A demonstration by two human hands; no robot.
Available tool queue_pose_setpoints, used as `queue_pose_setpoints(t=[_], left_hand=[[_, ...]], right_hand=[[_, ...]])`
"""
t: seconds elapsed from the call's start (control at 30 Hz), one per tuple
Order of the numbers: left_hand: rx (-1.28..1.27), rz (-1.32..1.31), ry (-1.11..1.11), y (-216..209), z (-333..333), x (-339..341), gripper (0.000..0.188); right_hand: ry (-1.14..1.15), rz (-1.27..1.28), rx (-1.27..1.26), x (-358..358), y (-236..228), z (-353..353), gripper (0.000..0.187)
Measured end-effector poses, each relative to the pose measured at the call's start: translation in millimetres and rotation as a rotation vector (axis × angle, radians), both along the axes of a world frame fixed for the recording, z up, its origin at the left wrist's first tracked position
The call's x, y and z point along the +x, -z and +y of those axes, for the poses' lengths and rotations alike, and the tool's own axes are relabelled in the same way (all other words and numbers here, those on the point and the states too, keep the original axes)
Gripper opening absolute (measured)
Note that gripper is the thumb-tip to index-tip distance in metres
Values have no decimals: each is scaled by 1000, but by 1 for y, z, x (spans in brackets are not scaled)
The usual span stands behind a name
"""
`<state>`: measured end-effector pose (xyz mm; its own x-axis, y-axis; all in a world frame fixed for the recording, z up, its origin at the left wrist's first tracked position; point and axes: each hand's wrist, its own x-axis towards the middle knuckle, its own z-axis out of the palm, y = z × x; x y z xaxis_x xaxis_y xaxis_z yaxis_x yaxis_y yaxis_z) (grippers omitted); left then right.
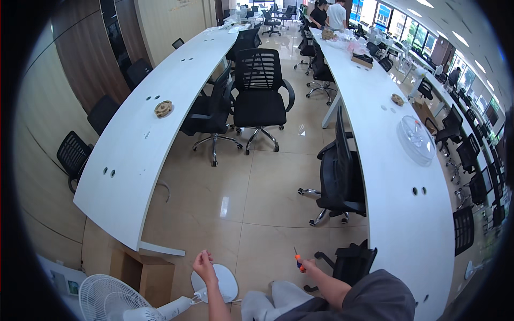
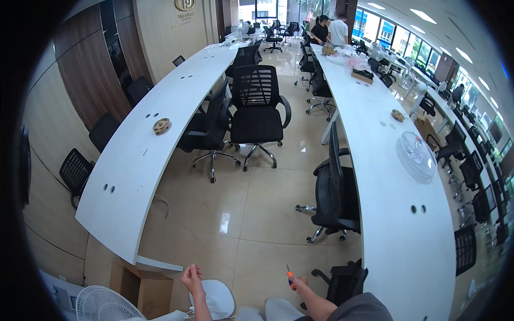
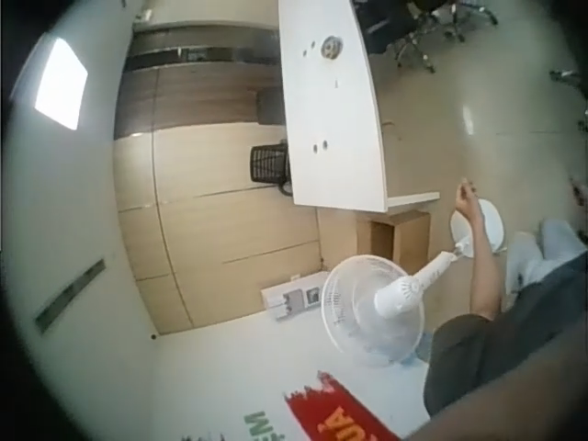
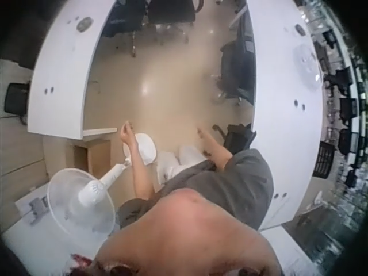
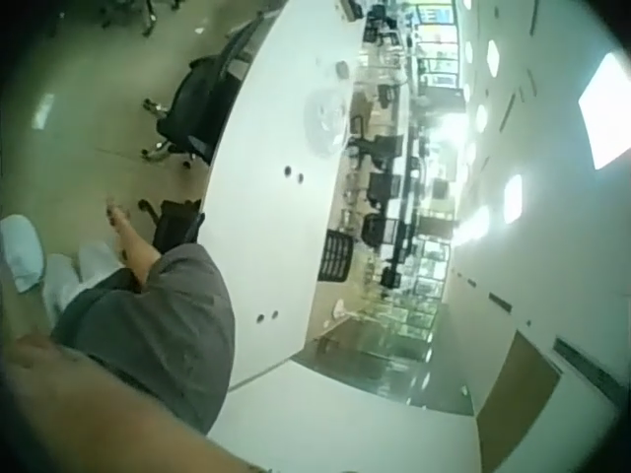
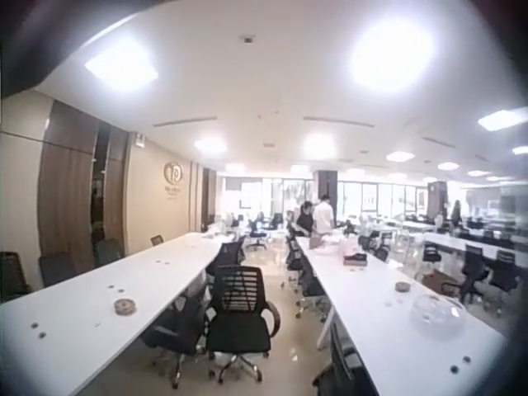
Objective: The user is using a screwdriver to remove screws from the base and motor housing of a white electric fan, then removes the protective grill and blades.
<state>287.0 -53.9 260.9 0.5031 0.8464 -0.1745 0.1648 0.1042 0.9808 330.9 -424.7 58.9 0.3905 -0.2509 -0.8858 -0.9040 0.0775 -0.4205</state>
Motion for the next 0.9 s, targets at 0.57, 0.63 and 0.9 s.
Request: queue_pose_setpoints(t=[0.57,0.63,0.9], left_hand=[[471,471,-292,34,336,253,25],[407,556,-281,61,369,269,25],[530,459,-428,84,364,280,30]], right_hand=[[-321,107,-584,138,-127,-24,32],[-337,106,-656,179,-149,15,29],[-489,-284,-467,291,-164,123,28]])
